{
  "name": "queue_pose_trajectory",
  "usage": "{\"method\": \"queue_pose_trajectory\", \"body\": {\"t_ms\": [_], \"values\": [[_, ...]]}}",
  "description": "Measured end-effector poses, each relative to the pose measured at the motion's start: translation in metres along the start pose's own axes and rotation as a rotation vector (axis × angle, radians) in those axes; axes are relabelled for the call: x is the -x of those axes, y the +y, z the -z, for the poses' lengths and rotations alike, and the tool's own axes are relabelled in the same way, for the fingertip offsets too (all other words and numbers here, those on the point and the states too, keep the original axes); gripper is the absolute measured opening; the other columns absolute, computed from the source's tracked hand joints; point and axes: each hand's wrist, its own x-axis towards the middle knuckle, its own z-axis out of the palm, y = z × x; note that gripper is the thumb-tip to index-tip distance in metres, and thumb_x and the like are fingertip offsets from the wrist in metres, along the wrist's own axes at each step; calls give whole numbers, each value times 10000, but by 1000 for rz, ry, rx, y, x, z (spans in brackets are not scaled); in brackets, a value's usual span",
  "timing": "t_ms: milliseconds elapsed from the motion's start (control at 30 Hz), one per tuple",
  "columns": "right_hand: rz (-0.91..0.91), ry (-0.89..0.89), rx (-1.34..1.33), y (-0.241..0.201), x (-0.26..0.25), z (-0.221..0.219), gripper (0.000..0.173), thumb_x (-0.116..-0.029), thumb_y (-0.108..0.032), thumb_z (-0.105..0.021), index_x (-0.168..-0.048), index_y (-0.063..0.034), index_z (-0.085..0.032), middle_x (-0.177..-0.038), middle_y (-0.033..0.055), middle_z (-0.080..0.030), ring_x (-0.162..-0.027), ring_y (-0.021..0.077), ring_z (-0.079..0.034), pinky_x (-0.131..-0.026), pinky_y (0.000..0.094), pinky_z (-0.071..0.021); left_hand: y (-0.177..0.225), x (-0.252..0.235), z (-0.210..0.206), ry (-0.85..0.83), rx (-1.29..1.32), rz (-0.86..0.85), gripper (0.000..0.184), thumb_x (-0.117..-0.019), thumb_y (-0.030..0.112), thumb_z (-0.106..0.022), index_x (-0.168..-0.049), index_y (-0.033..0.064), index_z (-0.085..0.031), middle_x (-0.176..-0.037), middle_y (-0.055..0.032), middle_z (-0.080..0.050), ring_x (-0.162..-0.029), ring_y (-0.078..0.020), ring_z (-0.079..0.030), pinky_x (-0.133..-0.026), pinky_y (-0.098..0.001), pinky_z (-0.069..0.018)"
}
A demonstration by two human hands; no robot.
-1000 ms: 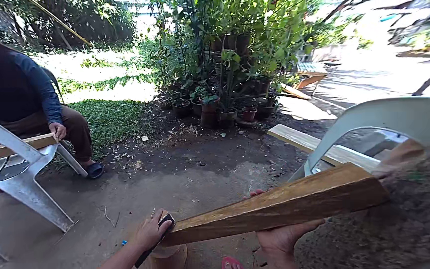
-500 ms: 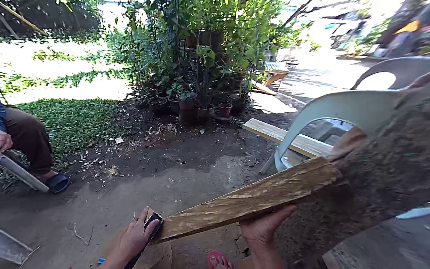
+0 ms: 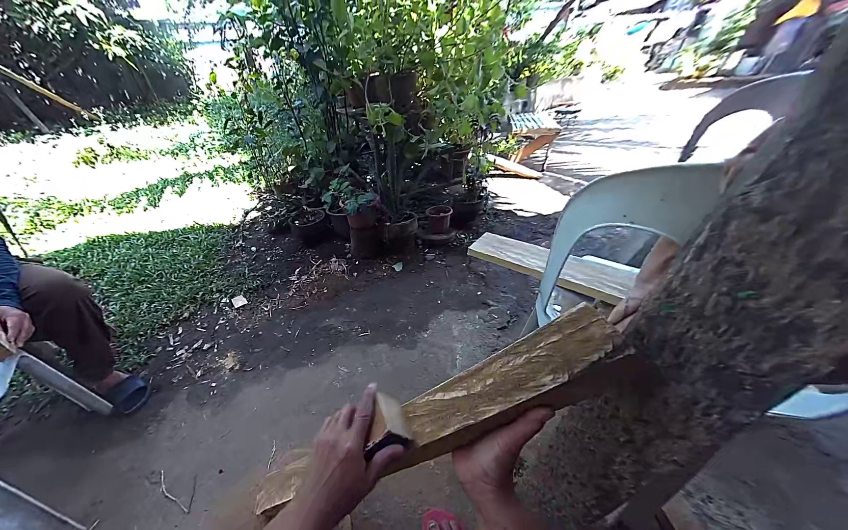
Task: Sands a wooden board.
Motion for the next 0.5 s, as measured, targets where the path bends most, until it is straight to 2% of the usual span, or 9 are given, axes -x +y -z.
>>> {"method": "queue_pose_trajectory", "body": {"t_ms": [100, 167, 200, 233, 300, 333, 400, 467, 500], "values": [[103, -115, 36, 3, 2, 5, 1069, -791, -884, -442, -1493, -99, -258, -1314, 39, -580, -1201, 113, -595, -979, 370, -534, 71, -69, 8, 56, 119, -156, 819, -936, 650, -558, -1426, -5, -576, -1020, -182, -743, -896, -332, -744, -775, -498, -616], [210, -236, 186, 0, 13, 12, 761, -1013, -540, -472, -1436, 45, -233, -1267, 59, -532, -1189, 62, -554, -999, 274, -496, 121, -115, 21, 9, 194, -209, 794, -907, 596, -666, -1475, 52, -551, -1095, -190, -736, -994, -340, -726, -862, -510, -590], [103, -211, 167, -6, 22, 12, 606, -1026, -378, -509, -1370, 91, -336, -1170, 104, -569, -1096, 86, -577, -936, 275, -507, 143, -136, 27, -7, 221, -228, 796, -899, 586, -695, -1493, 80, -540, -1112, -191, -730, -1016, -338, -715, -883, -504, -579], [-35, -214, 127, -13, 29, 13, 613, -1001, -440, -525, -1317, 69, -401, -1119, 91, -599, -1049, 79, -600, -896, 272, -525, 162, -153, 29, 5, 251, -250, 792, -891, 577, -714, -1494, 93, -543, -1094, -192, -726, -998, -340, -711, -858, -496, -579], [-221, -253, 22, -20, 32, 17, 1104, -658, -819, -703, -1326, 19, -438, -1155, 50, -660, -1085, 63, -639, -917, 288, -549, 184, -170, 31, 1, 296, -256, 785, -900, 558, -715, -1507, 98, -529, -1069, -210, -714, -957, -361, -702, -774, -490, -578], [-280, -284, -25, -25, 33, 17, 1199, -558, -840, -743, -1334, 25, -449, -1171, 51, -670, -1102, 61, -636, -939, 287, -540, 186, -171, 32, -13, 288, -244, 787, -914, 569, -695, -1528, 114, -505, -1069, -206, -702, -937, -356, -695, -737, -476, -574], [-246, -413, -42, -29, 38, 19, 906, -754, -700, -721, -1257, 27, -520, -1122, 32, -706, -1084, 36, -655, -954, 257, -539, 175, -158, 29, -7, 263, -214, 789, -925, 585, -671, -1543, 130, -489, -1048, -200, -689, -892, -343, -689, -691, -456, -574], [69, -432, 218, -32, 47, 8, 357, -996, -259, -573, -1126, 72, -612, -1007, 29, -725, -987, 5, -661, -916, 201, -519, 152, -132, 22, 49, 243, -182, 785, -902, 573, -703, -1512, 112, -527, -1004, -182, -692, -862, -323, -689, -690, -446, -578], [307, -391, 446, -34, 48, -1, 257, -949, -102, -571, -1096, 106, -607, -979, 41, -691, -964, 15, -629, -924, 210, -491, 137, -115, 19, 66, 217, -158, 788, -889, 576, -715, -1500, 111, -539, -999, -170, -697, -866, -311, -692, -708, -442, -584]]}}
